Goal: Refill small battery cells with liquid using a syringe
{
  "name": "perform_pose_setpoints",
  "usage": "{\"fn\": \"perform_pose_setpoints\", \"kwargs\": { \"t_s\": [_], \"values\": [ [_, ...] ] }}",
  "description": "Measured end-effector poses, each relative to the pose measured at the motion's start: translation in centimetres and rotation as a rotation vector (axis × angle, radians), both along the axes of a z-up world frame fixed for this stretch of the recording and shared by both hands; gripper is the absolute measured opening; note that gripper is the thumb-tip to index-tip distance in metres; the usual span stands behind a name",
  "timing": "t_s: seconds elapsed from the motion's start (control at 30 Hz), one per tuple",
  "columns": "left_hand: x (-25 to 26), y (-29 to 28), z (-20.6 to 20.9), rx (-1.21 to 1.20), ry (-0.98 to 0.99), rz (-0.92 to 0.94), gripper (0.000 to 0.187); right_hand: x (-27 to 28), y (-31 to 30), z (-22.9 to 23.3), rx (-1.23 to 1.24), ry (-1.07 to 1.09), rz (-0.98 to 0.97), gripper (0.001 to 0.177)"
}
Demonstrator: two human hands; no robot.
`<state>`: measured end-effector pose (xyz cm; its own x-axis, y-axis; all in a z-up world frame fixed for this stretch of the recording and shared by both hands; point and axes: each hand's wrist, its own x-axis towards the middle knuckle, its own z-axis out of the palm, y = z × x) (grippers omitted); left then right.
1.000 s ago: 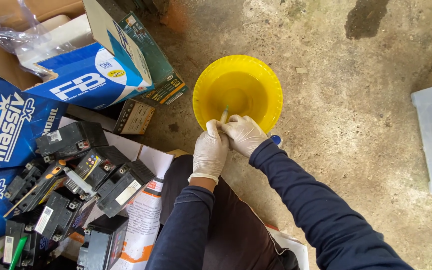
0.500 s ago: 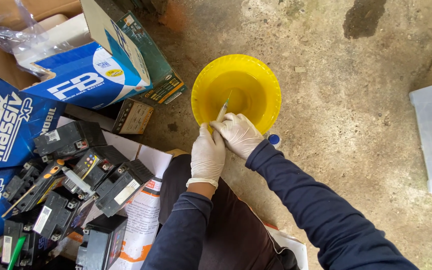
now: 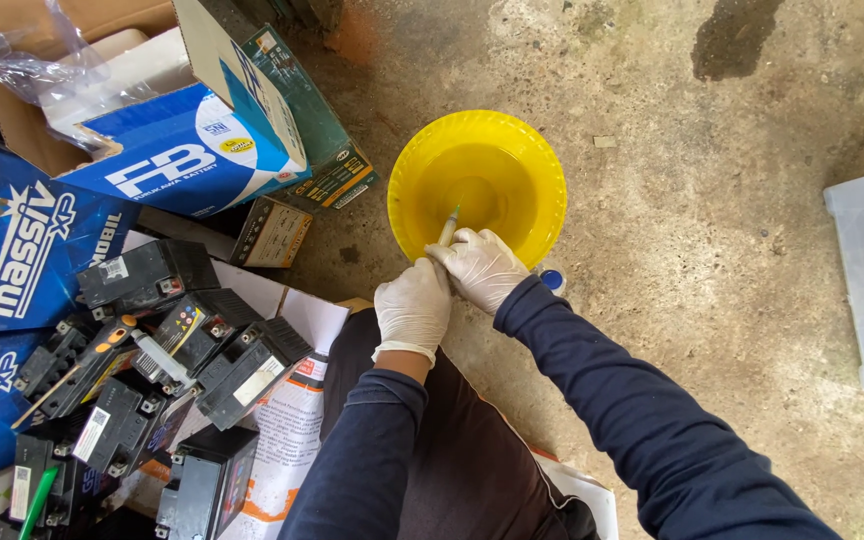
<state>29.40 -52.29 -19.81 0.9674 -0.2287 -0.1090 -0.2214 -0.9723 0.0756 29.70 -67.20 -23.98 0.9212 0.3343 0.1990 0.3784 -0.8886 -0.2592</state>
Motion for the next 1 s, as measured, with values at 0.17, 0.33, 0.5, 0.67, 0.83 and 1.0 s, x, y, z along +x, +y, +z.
{"fn": "perform_pose_setpoints", "kwargs": {
  "t_s": [0.17, 0.33, 0.5, 0.67, 0.83, 1.0],
  "values": [
    [-0.2, -0.3, -1.5, 0.050, -0.186, -0.071, 0.026, -0.1, -0.1, -0.2, -0.023, 0.010, -0.037, 0.028],
    [0.1, -0.9, -0.1, 0.040, -0.163, -0.053, 0.029, 0.0, -0.2, 0.7, -0.049, 0.009, -0.080, 0.030],
    [-0.1, -1.0, 0.1, 0.050, -0.162, -0.058, 0.030, 0.2, -0.3, -0.3, -0.067, -0.010, -0.108, 0.029],
    [-0.4, -0.9, 0.7, 0.034, -0.213, -0.067, 0.034, 0.5, -0.9, -1.6, -0.102, 0.016, -0.140, 0.032],
    [-1.1, -1.0, 1.6, 0.024, -0.232, -0.063, 0.033, 0.6, -1.0, -1.1, -0.104, 0.052, -0.166, 0.033],
    [-2.0, -0.9, 1.9, 0.014, -0.208, -0.071, 0.037, 0.5, -1.3, -0.7, -0.087, 0.049, -0.195, 0.031]
  ]
}}
